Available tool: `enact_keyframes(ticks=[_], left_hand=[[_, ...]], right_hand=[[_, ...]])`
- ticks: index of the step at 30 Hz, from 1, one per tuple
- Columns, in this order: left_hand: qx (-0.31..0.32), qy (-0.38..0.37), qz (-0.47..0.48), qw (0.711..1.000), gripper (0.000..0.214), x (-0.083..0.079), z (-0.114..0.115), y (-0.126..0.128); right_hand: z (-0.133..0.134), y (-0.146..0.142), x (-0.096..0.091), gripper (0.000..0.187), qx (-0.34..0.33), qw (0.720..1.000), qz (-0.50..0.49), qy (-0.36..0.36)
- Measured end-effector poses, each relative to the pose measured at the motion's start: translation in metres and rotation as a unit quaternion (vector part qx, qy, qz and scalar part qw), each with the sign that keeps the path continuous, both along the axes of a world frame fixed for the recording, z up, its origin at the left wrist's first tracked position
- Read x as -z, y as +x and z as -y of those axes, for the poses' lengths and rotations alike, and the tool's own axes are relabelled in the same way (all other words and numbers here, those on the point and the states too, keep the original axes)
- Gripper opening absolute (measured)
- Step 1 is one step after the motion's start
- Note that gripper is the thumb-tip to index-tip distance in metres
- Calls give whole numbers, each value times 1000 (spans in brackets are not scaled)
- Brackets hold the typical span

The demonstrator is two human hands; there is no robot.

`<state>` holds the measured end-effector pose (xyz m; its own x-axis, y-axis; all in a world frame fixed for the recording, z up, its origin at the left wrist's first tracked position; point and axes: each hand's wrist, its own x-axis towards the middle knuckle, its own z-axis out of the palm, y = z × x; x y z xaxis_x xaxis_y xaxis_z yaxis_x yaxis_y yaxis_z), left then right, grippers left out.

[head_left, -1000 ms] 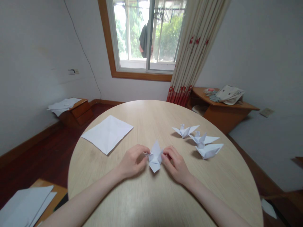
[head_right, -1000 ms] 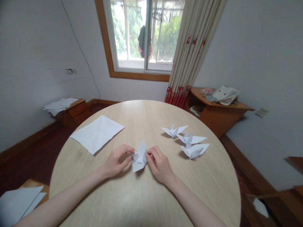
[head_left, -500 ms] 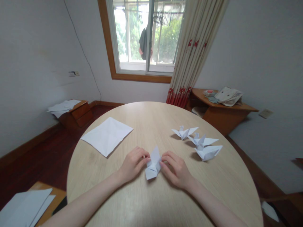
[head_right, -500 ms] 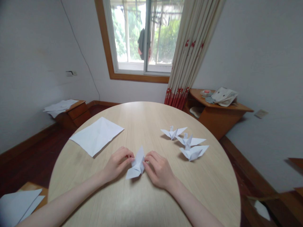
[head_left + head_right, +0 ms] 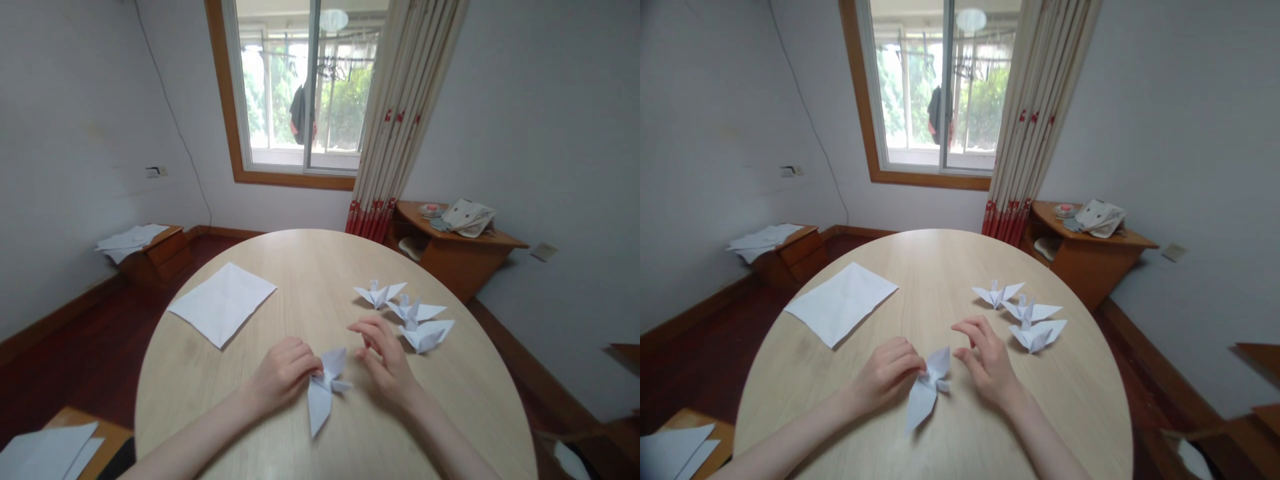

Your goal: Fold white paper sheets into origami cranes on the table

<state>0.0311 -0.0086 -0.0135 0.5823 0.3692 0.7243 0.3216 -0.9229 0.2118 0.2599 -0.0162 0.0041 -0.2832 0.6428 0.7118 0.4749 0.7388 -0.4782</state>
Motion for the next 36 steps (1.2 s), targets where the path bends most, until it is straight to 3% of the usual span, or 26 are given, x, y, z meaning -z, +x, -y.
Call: enact_keyframes(ticks=[6, 10, 13, 16, 18, 20, 23, 26, 28, 30, 33, 36], left_hand=[[42, -25, -7, 999, 28, -8, -3, 5], [34, -145, 10, 989, 24, -19, -3, 10], [31, -259, 29, 965, 17, -31, -4, 17], [35, -368, 40, 928, 13, -36, -12, 27], [37, -439, 77, 895, 50, -32, -20, 36], [22, -524, 118, 843, 70, -26, -28, 45], [31, -631, 95, 770, 56, -17, -38, 57], [35, -651, 64, 756, 14, -15, -43, 68], [20, -646, 70, 760, 14, -17, -45, 75], [-14, -633, 96, 768, 16, -17, -50, 81], [-70, -607, 132, 781, 15, -15, -61, 90], [-105, -596, 137, 784, 19, -11, -73, 97]], right_hand=[[4, 3, -22, 16, -23, 990, 60, -123], [8, 12, -32, 16, -5, 989, 75, -131], [8, 20, -43, 18, 22, 988, 73, -132], [4, 28, -56, 14, 40, 984, 49, -164], [-2, 34, -63, 11, 58, 982, 26, -178], [-9, 41, -68, 14, 73, 977, -2, -200], [-18, 50, -71, 20, 80, 963, -45, -252], [-26, 61, -68, 20, 91, 954, -74, -277], [-33, 71, -65, 20, 111, 955, -54, -271], [-41, 84, -64, 14, 174, 955, 17, -240], [-54, 103, -65, 11, 285, 912, 227, -190], [-63, 116, -66, 13, 315, 887, 285, -183]])
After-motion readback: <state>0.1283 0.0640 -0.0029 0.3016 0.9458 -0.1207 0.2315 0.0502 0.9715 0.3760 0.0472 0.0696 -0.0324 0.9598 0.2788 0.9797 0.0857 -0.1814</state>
